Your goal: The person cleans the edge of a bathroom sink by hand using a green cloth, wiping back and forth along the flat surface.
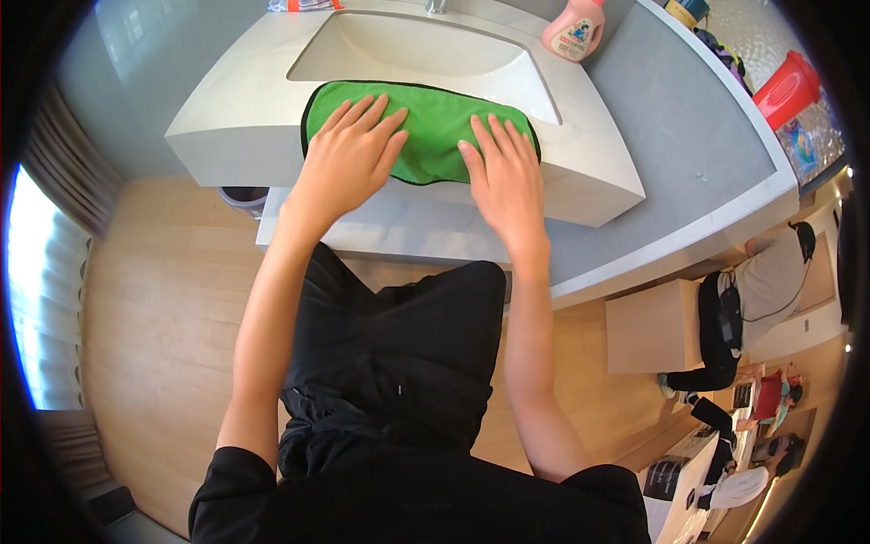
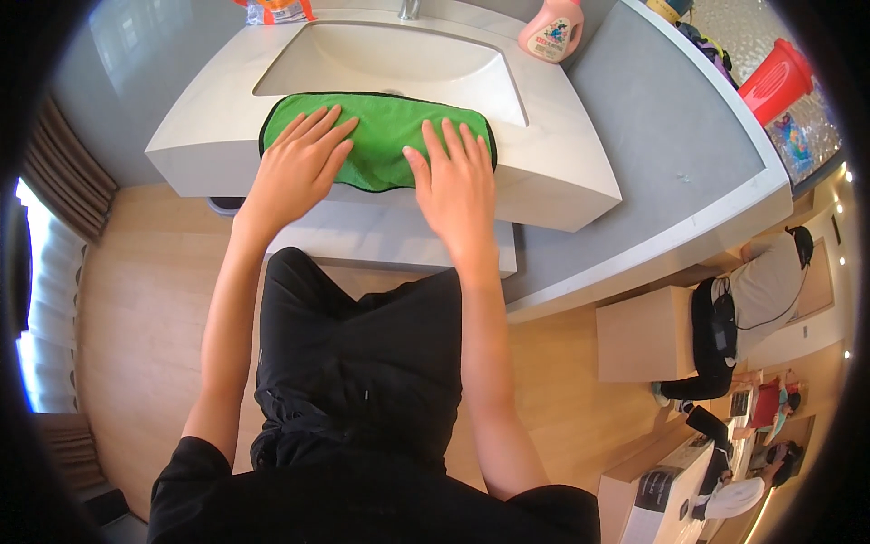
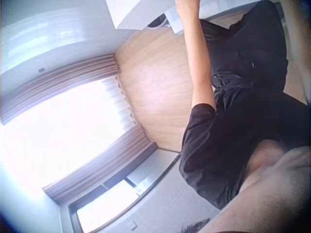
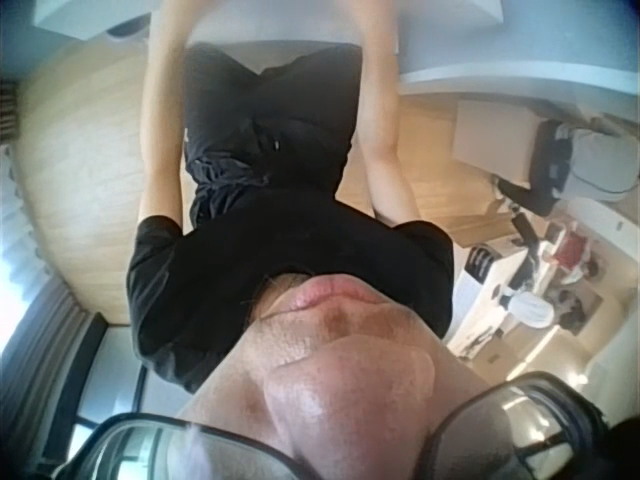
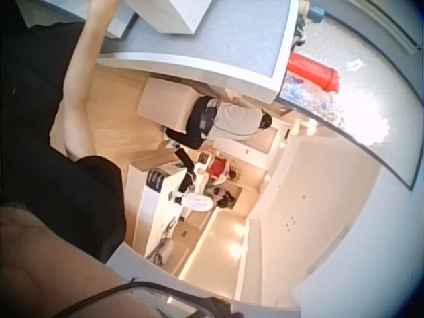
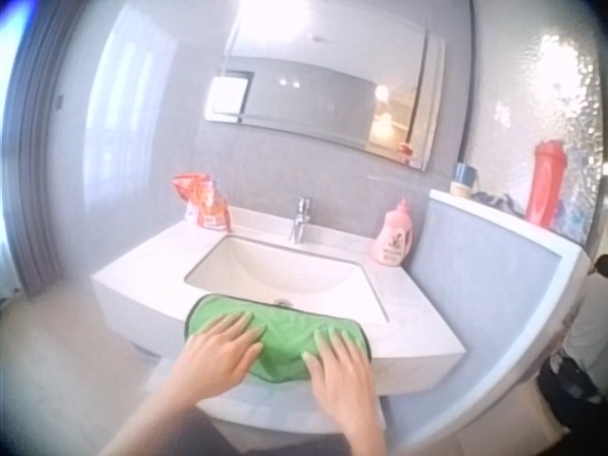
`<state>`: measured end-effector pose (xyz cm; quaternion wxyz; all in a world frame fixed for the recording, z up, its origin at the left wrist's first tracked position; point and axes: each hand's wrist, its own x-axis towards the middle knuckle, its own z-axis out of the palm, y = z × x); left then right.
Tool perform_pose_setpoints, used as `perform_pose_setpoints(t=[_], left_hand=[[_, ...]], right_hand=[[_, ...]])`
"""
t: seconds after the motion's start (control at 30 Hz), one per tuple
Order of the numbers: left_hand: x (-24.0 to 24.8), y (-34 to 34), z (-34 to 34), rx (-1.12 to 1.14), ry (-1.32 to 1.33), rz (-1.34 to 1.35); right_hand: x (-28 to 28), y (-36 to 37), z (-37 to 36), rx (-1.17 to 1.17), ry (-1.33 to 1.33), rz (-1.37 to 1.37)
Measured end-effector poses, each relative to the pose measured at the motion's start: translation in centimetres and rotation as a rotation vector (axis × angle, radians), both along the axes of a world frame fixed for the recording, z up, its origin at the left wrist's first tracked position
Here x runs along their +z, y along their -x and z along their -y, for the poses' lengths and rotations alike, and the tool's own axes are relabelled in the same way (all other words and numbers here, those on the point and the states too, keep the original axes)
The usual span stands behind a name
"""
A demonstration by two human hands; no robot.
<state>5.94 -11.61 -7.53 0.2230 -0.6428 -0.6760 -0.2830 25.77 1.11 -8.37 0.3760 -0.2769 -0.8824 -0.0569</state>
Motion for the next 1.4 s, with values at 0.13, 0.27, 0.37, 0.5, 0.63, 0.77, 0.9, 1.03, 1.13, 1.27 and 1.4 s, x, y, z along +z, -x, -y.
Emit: perform_pose_setpoints(t=[0.13,0.27,0.37,0.5,0.63,0.77,0.9,1.03,1.13,1.27,1.4], left_hand=[[-0.7,2.8,-3.7,0.0,0.026,-0.077],[-0.8,4.9,-7.2,-0.002,-0.034,-0.16],[1.1,5.1,-8.7,0.022,0.365,0.06],[2.7,6.0,-10.2,0.057,0.511,0.139],[1.7,6.8,-11.0,0.083,0.489,0.113],[1.2,6.9,-10.2,0.058,0.503,0.018],[0.7,6.4,-9.1,0.0,0.379,-0.07],[-0.5,5.5,-7.9,0.038,0.241,-0.12],[-0.9,4.6,-7.1,0.054,0.068,-0.076],[-1.2,3.8,-5.3,0.048,-0.12,-0.163],[-1.2,1.7,-2.9,0.03,-0.162,-0.141]], right_hand=[[-0.1,1.8,-2.9,-0.019,0.005,0.024],[0.3,4.1,-5.3,-0.124,0.036,0.124],[1.3,4.6,-7.5,-0.086,0.217,0.214],[4.4,6.1,-9.1,-0.183,0.483,0.53],[4.1,6.3,-10.7,-0.173,0.487,0.449],[3.4,5.7,-10.2,-0.144,0.467,0.36],[3.4,5.0,-8.9,-0.136,0.44,0.307],[3.2,4.4,-8.2,-0.079,0.375,0.301],[2.0,3.5,-7.5,-0.034,0.267,0.203],[0.4,2.5,-5.0,-0.042,-0.004,0.068],[-0.9,1.0,-2.6,-0.021,-0.048,0.007]])
